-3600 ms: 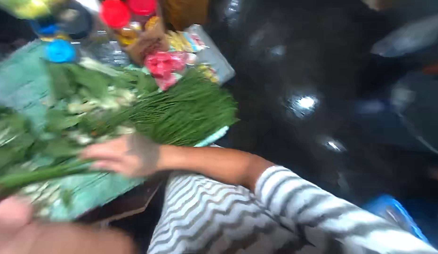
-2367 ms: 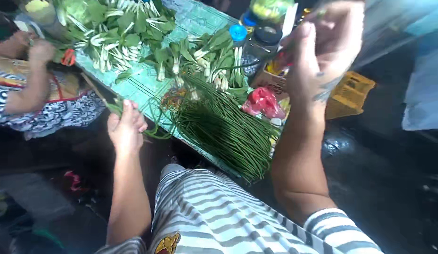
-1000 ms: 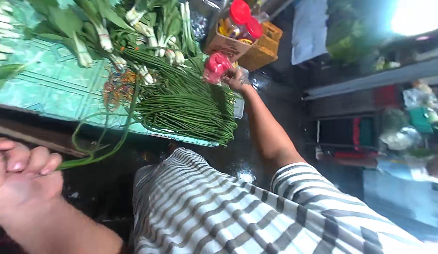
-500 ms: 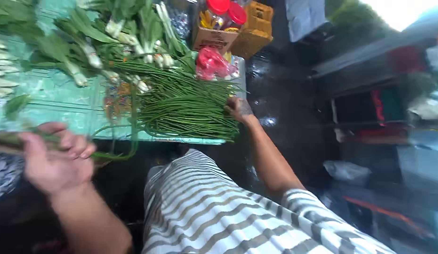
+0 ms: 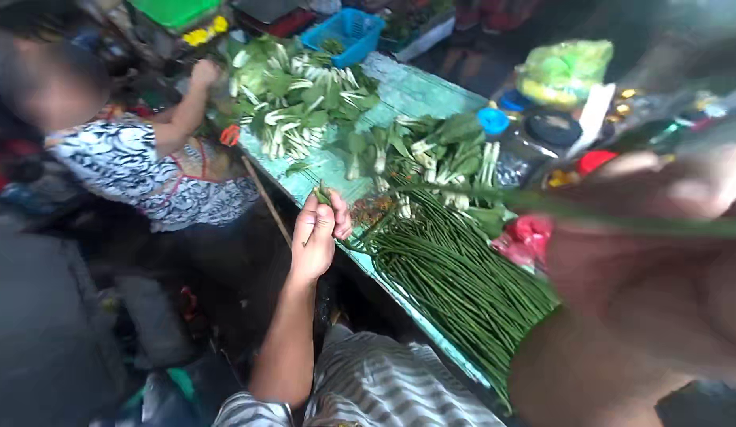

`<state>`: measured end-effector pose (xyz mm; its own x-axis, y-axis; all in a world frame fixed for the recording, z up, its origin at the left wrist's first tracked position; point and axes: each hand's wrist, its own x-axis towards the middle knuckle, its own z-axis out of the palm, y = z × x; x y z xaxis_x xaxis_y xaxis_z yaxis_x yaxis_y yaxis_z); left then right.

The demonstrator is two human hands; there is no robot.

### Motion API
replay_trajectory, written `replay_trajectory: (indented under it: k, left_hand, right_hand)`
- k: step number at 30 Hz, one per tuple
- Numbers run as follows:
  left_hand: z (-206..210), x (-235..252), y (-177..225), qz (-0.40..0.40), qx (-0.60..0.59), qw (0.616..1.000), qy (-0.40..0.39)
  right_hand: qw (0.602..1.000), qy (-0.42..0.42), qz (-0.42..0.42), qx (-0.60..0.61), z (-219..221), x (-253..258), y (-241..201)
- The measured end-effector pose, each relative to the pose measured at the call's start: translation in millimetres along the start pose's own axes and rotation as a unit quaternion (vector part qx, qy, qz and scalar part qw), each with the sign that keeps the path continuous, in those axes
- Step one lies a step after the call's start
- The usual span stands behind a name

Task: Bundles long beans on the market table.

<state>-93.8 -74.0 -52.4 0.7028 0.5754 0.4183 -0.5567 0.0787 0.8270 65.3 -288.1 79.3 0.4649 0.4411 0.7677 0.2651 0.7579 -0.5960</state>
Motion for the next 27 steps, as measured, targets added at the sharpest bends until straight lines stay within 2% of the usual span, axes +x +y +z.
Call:
replay_trajectory:
  k: [2,5,7,9,12,17,22,25,27]
  left_hand:
    - [10.4,-17.3,21.0,0.052,0.033,0.997,0.040]
    - [37.7,-51.8,44.8,0.113,0.066,0.989,0.067]
    - [63.4,-78.4,55.5,0.136,0.096,0.981,0.096]
    - [96.8,-105.6,58.7,0.136,0.123,0.971,0.154]
    - [142.7,-135.9,58.4,0.137,0.180,0.952,0.206]
    - [193.9,-162.2,60.2,0.120,0.296,0.913,0.254]
    - [213.7,-166.8,50.5,0.179,0.345,0.880,0.274]
    - [219.8,-169.9,47.1,0.201,0.333,0.872,0.297]
    - [222.7,-168.8,46.2,0.205,0.311,0.880,0.294]
  right_hand:
    - [0.991,-0.067,0.049,0.107,35.2,-4.4,-6.4]
    - [0.971,-0.139,0.092,0.172,59.8,-22.0,-12.0]
    - [0.963,-0.183,0.115,0.164,59.1,-36.5,-12.4]
    - [0.967,-0.207,0.119,0.091,53.1,-55.7,-11.3]
    - [0.969,-0.202,0.139,0.021,44.7,-86.3,-10.7]
    - [0.978,-0.141,0.151,0.039,39.8,-121.0,-30.2]
    - [0.989,-0.091,0.118,0.015,31.6,-136.7,-39.2]
    - [0.990,-0.088,0.108,0.036,27.4,-141.4,-44.9]
    - [0.991,-0.081,0.095,0.057,24.0,-140.8,-47.4]
